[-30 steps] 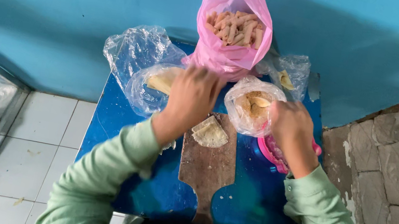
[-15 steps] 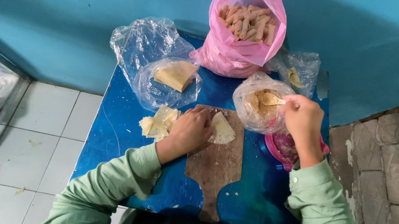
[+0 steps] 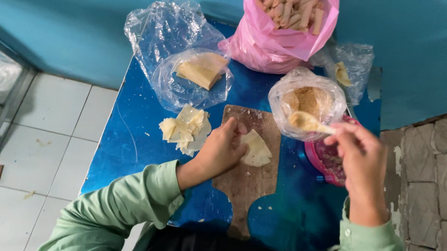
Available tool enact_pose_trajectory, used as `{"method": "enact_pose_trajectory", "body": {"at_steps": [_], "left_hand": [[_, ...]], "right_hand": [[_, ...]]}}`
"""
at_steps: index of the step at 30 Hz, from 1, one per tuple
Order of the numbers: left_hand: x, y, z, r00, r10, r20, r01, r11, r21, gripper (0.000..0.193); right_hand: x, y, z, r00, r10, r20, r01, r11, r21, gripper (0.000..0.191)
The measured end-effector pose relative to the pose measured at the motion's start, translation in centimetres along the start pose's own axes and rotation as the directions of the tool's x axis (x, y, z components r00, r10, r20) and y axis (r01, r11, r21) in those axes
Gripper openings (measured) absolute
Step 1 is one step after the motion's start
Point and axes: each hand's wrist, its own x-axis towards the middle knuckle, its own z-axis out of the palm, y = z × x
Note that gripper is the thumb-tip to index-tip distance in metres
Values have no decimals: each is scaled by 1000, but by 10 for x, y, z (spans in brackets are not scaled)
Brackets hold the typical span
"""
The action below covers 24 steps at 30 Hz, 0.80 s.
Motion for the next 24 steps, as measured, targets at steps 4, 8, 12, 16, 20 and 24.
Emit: {"method": "enact_pose_trajectory", "body": {"at_steps": [4,8,12,16,20,24], "left_hand": [[-16,0,-8,988,151,16,-150,962,228,33],[-19,4,-16,978,206,31,-205,920,333,40],[-16,4,-22,996,66,64,-85,918,387,28],[-15,-3,-28,990,13,138,-68,911,407,21],[-15,-11,-29,985,79,150,-138,887,440,21],[-14,-12,-26,990,38,133,-93,895,437,19]], "right_hand": [[-29,7,26,995,0,102,13,992,-127,18],[-48,11,52,960,-198,197,243,940,-240,17],[-67,1,69,868,-452,207,497,769,-403,14],[-77,-15,74,606,-675,421,779,398,-484,28],[-79,-20,75,507,-719,475,828,255,-499,31],[-62,-21,65,587,-736,337,726,294,-622,25]]}}
